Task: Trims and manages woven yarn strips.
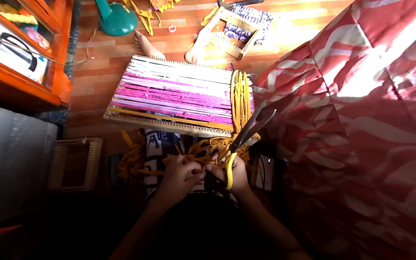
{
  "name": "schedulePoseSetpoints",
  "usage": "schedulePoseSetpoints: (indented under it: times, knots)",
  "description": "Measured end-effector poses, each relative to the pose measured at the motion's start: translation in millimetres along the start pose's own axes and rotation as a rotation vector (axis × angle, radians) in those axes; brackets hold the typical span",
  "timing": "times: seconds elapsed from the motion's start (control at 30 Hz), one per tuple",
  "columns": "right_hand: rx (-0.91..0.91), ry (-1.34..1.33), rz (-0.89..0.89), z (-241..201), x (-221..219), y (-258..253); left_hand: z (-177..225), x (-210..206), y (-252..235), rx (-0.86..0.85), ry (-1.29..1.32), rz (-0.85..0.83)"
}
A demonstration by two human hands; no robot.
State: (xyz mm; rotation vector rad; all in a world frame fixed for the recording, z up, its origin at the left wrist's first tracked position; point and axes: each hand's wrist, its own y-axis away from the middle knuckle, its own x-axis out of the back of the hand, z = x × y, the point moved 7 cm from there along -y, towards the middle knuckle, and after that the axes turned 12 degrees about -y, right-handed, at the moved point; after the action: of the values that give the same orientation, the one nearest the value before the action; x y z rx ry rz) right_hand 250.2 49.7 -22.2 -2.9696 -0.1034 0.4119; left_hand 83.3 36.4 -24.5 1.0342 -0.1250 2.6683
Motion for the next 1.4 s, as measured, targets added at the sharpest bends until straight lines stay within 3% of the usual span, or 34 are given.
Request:
schedulePoseSetpoints:
  times: [0.07,0.17,0.37,0.57,0.7,0.77,0.87,0.97,1.07,1.17,1.4]
  knots:
    - [-0.012,0.031,-0.049,0.3,-3.2,0.4,2.9,1.6,-1.6,-0.05,-0.046,0.016]
    - [0.006,0.051,-0.085,-4.0,-5.9,-0.4,1.4,-4.4,-2.8,-0.119,0.085,-0.043]
    - [0.068,0.13,-0.045,-12.9,4.8,-5.9,1.4,-15.4,-3.7,0.033,0.544,-0.187]
    - [0.094,0.188,0.044,-13.5,21.2,-8.5,-11.7,-8.1,-3.1,0.178,0.684,-0.125]
    - [0.0,0.209,0.078,-8.7,34.3,-10.4,-20.0,9.7,-2.9,0.275,0.588,0.108]
    - [-0.039,0.154,-0.007,-3.2,43.2,-10.6,-26.1,21.2,-1.9,0.297,0.576,0.238]
    - [-0.22,0.164,-0.276,4.6,48.5,-1.4,-31.0,37.5,0.3,0.269,0.589,0.399]
    - [-0.468,0.29,-0.608,12.7,40.8,19.0,-28.9,50.0,2.5,0.244,0.577,0.494]
    - [-0.606,0.352,-0.8,23.7,28.2,33.6,-23.9,56.9,3.2,0.17,0.543,0.552]
    - [-0.667,0.35,-0.852,31.2,18.1,37.2,-12.3,57.5,3.6,0.094,0.481,0.539]
    - [-0.566,0.176,-0.797,33.1,0.7,31.7,10.1,43.3,7.7,0.072,0.386,0.418]
